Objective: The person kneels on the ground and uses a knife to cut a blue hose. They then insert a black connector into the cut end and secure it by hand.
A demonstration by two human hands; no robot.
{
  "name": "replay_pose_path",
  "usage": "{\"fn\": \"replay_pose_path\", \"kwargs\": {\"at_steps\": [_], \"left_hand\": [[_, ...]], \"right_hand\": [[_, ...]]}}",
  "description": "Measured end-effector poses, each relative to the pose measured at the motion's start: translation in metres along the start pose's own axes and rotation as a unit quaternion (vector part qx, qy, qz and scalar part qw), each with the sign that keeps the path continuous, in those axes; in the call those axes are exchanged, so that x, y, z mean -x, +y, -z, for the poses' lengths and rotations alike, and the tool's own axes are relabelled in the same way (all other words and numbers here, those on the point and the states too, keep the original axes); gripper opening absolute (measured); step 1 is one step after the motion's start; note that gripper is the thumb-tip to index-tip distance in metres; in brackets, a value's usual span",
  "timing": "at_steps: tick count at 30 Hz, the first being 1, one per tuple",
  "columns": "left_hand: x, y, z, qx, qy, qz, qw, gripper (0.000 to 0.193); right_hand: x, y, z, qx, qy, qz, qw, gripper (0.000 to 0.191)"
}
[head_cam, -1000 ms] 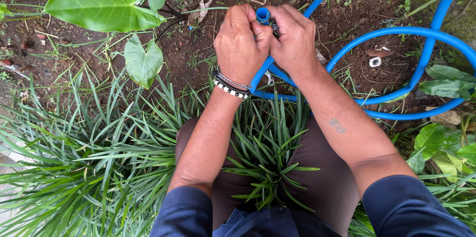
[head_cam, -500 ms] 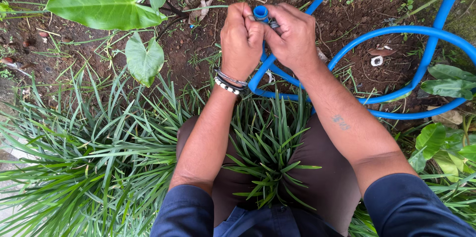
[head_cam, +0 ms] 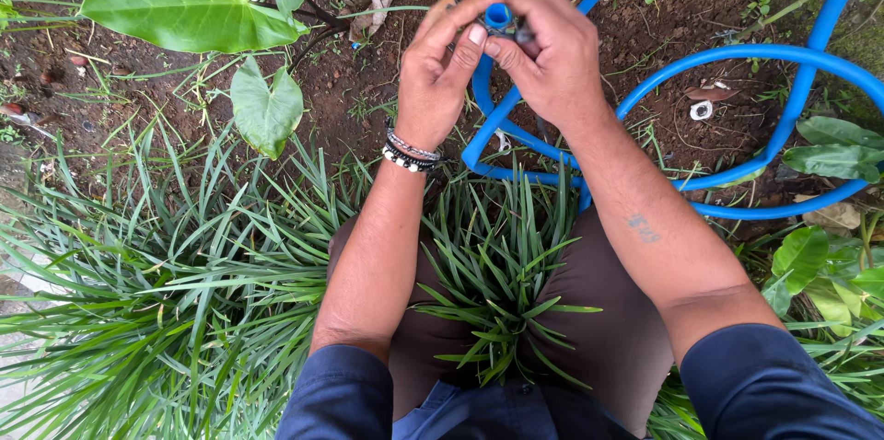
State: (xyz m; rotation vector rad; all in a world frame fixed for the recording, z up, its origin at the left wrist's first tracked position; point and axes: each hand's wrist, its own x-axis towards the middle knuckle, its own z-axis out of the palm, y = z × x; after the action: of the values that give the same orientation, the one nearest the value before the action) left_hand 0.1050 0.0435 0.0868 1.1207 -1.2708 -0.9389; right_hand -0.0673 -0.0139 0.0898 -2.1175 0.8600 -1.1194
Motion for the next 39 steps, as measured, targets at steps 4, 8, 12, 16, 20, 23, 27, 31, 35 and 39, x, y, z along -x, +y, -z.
{"fn": "replay_pose_path", "kwargs": {"at_steps": [4,8,12,16,20,23,27,31,35,39], "left_hand": [[0.002,-0.008,-0.011,-0.078,0.089,-0.019,0.993,0.019],[0.004,-0.01,-0.02,-0.129,0.16,0.029,0.978,0.016],[0.005,-0.007,-0.029,-0.173,0.166,0.049,0.97,0.017],[0.007,0.0,-0.036,-0.145,0.142,0.018,0.979,0.026],[0.006,0.007,-0.037,-0.147,0.135,-0.003,0.98,0.043],[0.006,0.008,-0.038,-0.133,0.136,-0.019,0.982,0.056],[0.008,0.003,-0.04,-0.127,0.123,-0.003,0.984,0.061],[0.005,-0.009,-0.042,-0.133,0.114,0.021,0.984,0.048],[0.003,-0.021,-0.046,-0.103,0.104,0.062,0.987,0.031],[0.006,-0.03,-0.047,-0.069,0.101,0.045,0.991,0.02]], "right_hand": [[0.002,-0.005,0.004,-0.063,0.064,-0.043,0.995,0.041],[0.006,-0.007,0.006,0.02,0.129,0.035,0.991,0.021],[0.008,-0.008,0.002,0.062,0.127,0.054,0.988,0.023],[0.005,-0.009,0.004,0.052,0.128,0.031,0.99,0.026],[0.004,-0.014,0.008,0.056,0.117,0.013,0.992,0.025],[0.004,-0.017,0.01,0.056,0.108,0.008,0.993,0.025],[0.004,-0.014,0.008,0.068,0.108,0.027,0.991,0.024],[0.004,-0.006,0.002,0.065,0.124,0.044,0.989,0.022],[0.006,0.005,-0.007,0.035,0.138,0.035,0.989,0.02],[0.01,0.014,-0.012,0.021,0.141,0.044,0.989,0.021]]}}
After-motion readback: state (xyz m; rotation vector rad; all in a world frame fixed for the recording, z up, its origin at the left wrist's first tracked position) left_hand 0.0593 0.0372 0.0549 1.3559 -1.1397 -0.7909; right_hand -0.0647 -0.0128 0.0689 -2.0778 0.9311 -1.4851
